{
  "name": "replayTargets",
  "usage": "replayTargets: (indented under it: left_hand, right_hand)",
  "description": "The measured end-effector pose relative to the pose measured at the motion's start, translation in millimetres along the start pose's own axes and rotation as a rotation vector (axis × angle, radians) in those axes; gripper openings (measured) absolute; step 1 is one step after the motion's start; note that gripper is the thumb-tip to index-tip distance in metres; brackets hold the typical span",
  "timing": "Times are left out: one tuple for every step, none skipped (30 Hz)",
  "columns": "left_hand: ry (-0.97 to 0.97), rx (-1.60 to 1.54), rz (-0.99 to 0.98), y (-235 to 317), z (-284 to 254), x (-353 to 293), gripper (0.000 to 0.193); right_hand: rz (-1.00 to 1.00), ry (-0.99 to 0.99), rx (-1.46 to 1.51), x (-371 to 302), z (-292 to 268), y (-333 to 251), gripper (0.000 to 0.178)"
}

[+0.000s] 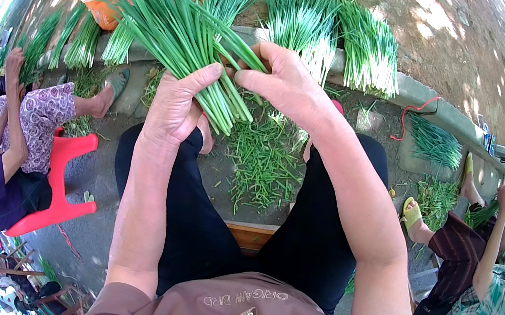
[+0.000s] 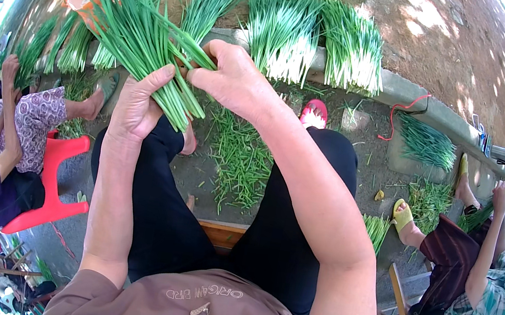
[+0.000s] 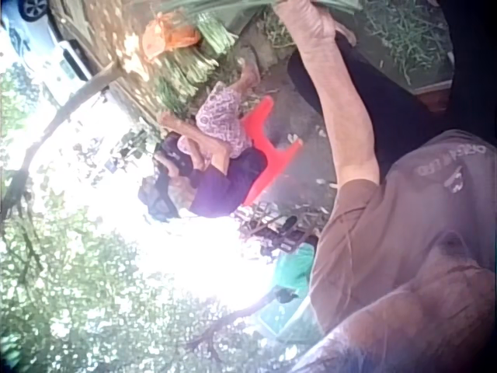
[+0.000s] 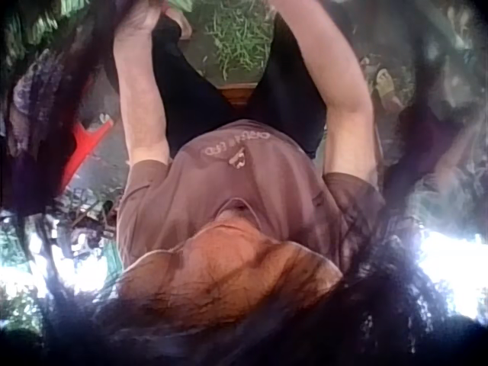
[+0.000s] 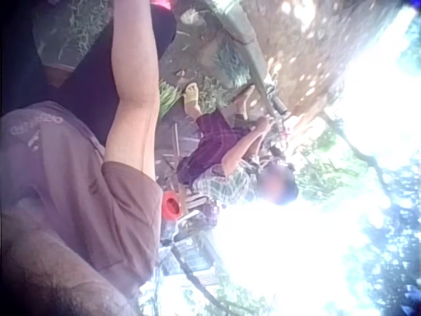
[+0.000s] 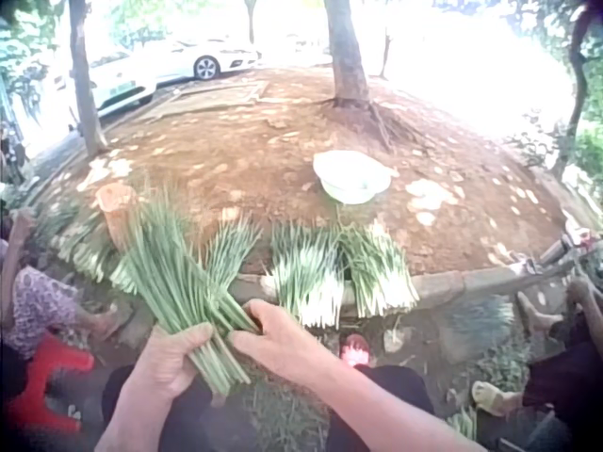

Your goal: The person picks up green stalks from a large pile, bunches them together by hand, and places them into smaller organized piles on a ledge.

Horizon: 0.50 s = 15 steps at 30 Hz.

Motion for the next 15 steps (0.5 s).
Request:
replayTargets:
  left_hand:
    - [0.017,0.007,0.002,0.3,-0.6,-0.3,0.029]
    - [0.033,0.014,0.004,0.6,-1.4,-0.5,0.03]
    - [0.053,0.027,0.007,0.7,-4.0,0.2,0.032]
    - [0.074,0.039,0.01,0.7,-7.7,1.9,0.034]
    - [0.094,0.051,0.014,0.8,-10.6,3.0,0.036]
    - [0.108,0.014,0.02,1.0,-11.7,3.7,0.034]
    - [0.121,-0.024,0.026,1.1,-12.7,4.3,0.031]
    - [0.135,-0.06,0.032,1.1,-13.9,4.7,0.028]
    - [0.144,-0.058,0.024,0.9,-15.3,5.0,0.026]
    - [0.145,-0.063,0.011,0.5,-15.1,4.5,0.026]
    - [0.147,-0.068,-0.003,0.4,-14.0,4.2,0.026]
    - [0.148,-0.072,-0.018,-0.1,-13.4,4.0,0.025]
    - [0.14,-0.06,-0.018,-0.9,-13.6,4.5,0.025]
    - [0.131,-0.048,-0.019,-2.7,-14.5,5.5,0.025]
    - [0.121,-0.036,-0.02,-4.0,-14.9,6.0,0.025]
  right_hand:
    - [0.023,0.014,-0.001,0.1,-1.9,-0.3,0.026]
    - [0.047,0.028,-0.002,0.6,-3.5,-0.1,0.025]
    - [0.059,0.095,0.027,2.3,-6.9,2.4,0.018]
    - [0.099,0.157,0.213,3.8,-11.6,4.0,0.016]
    - [0.138,0.218,0.398,5.1,-16.9,5.4,0.014]
    - [0.177,0.278,0.583,6.1,-22.3,7.8,0.013]
    - [0.167,0.336,0.707,7.7,-29.5,10.0,0.013]
    - [0.155,0.393,0.832,7.7,-35.3,12.6,0.013]
    - [0.159,0.353,0.787,6.5,-36.3,13.5,0.014]
    - [0.163,0.314,0.741,5.5,-35.8,13.9,0.016]
    - [0.138,0.257,0.48,5.3,-30.5,11.5,0.016]
    - [0.113,0.198,0.219,4.6,-20.2,9.0,0.017]
    - [0.086,0.137,-0.041,3.4,-9.5,6.9,0.018]
    - [0.077,0.066,0.007,0.9,0.8,8.5,0.017]
    - [0.062,0.032,-0.019,1.0,8.5,9.3,0.017]
Point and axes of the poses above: each hand's wrist, its own x-axis towards the middle knuckle, its own z-axis out of the palm, y = z × x, the point moved 4 cm from there along x, towards the middle knuckle, and after that the axes turned 2 degrees about y, right-handed, at the moved point
